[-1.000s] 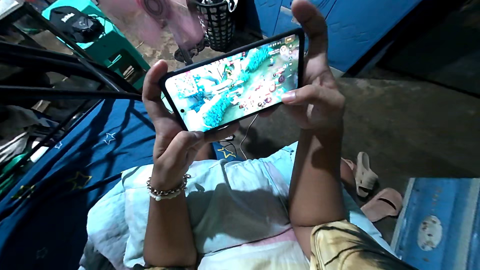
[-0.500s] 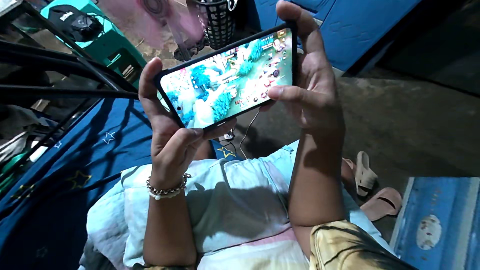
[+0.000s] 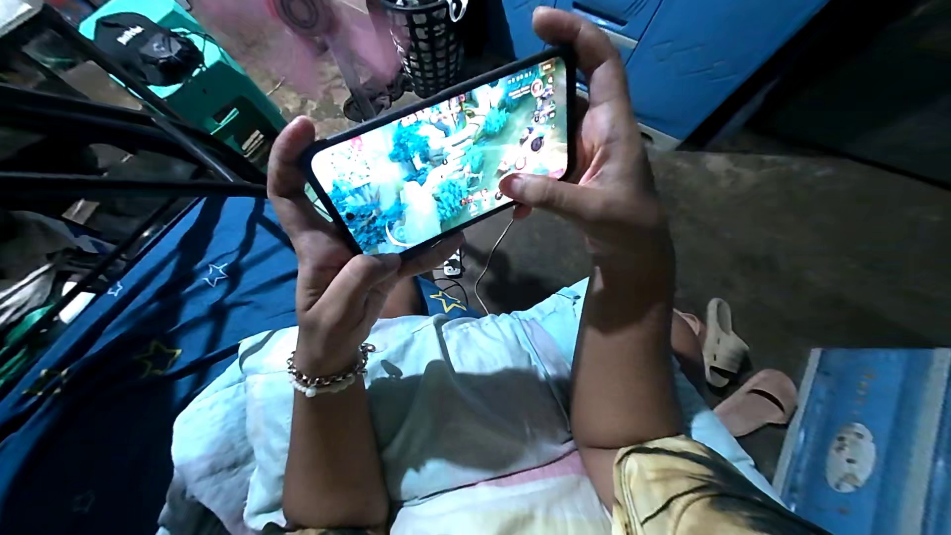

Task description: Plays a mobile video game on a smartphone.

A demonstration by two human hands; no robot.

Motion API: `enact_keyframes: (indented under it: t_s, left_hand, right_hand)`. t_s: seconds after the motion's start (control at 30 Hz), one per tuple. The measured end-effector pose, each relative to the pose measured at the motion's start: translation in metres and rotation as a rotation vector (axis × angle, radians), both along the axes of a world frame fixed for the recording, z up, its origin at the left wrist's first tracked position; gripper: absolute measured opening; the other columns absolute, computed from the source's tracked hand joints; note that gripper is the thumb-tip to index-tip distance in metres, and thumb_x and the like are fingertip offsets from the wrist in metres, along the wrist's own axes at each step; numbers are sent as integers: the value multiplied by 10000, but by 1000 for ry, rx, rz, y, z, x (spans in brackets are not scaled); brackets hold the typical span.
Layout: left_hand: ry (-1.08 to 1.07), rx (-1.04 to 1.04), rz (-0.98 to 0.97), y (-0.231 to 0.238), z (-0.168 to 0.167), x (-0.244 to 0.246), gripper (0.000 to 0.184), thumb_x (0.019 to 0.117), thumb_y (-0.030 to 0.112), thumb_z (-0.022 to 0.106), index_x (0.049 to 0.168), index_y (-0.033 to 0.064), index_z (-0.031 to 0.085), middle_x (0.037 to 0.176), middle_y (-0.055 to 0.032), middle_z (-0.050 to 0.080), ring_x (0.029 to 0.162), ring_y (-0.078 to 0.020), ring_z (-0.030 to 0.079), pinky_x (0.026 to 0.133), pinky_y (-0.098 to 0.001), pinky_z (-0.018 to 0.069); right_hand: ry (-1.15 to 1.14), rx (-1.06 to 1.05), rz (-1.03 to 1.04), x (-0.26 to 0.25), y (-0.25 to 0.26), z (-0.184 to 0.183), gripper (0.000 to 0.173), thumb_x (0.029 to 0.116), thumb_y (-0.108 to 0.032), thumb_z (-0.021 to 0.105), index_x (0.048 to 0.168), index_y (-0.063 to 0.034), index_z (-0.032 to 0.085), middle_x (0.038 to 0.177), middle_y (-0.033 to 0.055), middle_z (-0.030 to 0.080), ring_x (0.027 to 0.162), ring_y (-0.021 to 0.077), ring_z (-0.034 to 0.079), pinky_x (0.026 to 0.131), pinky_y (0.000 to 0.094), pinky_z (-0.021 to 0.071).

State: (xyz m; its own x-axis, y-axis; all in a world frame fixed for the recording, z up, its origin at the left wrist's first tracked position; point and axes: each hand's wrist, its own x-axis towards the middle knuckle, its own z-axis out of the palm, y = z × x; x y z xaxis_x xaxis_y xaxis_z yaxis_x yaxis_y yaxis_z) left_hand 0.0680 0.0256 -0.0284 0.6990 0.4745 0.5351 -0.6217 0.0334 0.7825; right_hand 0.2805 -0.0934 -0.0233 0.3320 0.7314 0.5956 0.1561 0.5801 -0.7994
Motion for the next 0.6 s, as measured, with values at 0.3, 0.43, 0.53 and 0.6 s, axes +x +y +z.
enact_keyframes:
  t_s: [0.3, 0.43, 0.53, 0.6]
  left_hand:
    - [4, 2, 9, 0, 1, 0, 902, 825, -154, 538, 1536, 254, 162, 1437, -89, 460, 1249, -327, 592, 865, -569, 615]
    - [-11, 6, -3, 1, 0, 1, 897, 834, -152, 547, 1537, 255, 168, 1435, -92, 464, 1242, -329, 597, 871, -565, 614]
    - [-13, 7, 0, 0, 1, 2, 890, 839, -151, 548, 1536, 253, 171, 1433, -89, 469, 1244, -326, 597, 866, -554, 619]
    - [-13, 9, 3, -1, 2, 2, 880, 836, -153, 547, 1527, 252, 182, 1427, -79, 475, 1241, -318, 600, 870, -550, 618]
  right_hand:
    - [0, 46, 75, 4, -2, -2, 977, 757, 41, 763, 1538, 22, 177, 1425, 140, 461, 1183, 199, 631, 914, 367, 628]
    - [-7, 13, 55, 4, -4, -1, 955, 773, -11, 742, 1546, -7, 181, 1418, 132, 467, 1120, 212, 656, 754, 369, 662]
    - [30, 15, 94, 4, -5, -1, 932, 790, -4, 714, 1549, -35, 175, 1403, 119, 472, 1096, 222, 667, 685, 375, 667]
    - [69, 18, 122, 4, -6, -1, 918, 800, 5, 700, 1547, -50, 169, 1377, 104, 503, 1075, 217, 679, 672, 373, 666]
